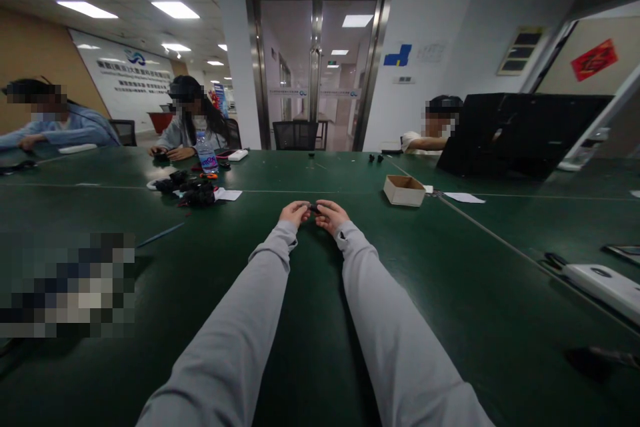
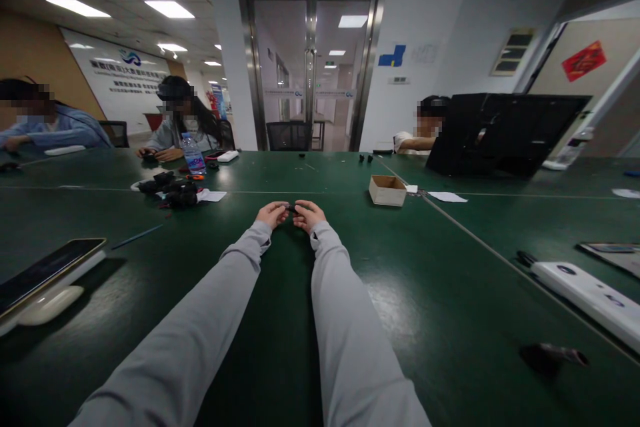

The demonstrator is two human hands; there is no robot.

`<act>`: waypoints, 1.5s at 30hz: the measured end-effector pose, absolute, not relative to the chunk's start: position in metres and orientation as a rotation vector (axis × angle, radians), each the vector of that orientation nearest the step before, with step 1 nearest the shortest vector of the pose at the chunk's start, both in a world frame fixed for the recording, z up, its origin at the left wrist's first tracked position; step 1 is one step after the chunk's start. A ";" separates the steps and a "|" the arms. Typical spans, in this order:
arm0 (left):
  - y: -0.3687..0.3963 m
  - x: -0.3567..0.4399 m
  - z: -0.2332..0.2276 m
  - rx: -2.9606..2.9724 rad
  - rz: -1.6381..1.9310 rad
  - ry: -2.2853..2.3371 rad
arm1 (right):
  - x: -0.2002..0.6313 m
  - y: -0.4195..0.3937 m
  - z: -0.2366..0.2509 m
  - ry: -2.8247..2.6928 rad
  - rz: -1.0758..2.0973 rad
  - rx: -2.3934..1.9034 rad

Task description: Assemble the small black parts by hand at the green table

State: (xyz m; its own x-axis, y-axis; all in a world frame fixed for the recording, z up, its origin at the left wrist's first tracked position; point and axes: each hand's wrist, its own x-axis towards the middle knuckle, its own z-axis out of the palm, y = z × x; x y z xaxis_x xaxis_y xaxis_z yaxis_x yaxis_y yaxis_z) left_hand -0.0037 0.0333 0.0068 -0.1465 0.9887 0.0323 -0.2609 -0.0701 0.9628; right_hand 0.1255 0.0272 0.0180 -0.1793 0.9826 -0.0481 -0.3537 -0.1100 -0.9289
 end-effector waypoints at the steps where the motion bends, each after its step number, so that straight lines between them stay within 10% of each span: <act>1: 0.032 -0.003 0.008 0.962 1.459 1.094 | 0.126 0.027 0.018 -1.003 1.545 -0.887; 45: 0.035 -0.017 -0.001 1.304 1.503 1.505 | 0.128 0.025 0.018 -0.931 1.590 -0.855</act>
State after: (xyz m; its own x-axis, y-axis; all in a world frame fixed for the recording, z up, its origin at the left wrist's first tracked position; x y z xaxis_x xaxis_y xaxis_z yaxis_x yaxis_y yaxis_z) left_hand -0.0174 0.0346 -0.0014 -0.3069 0.9300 0.2024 0.2041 -0.1434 0.9684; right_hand 0.1284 0.0252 0.0180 -0.1886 0.9799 -0.0655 -0.4222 -0.1411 -0.8954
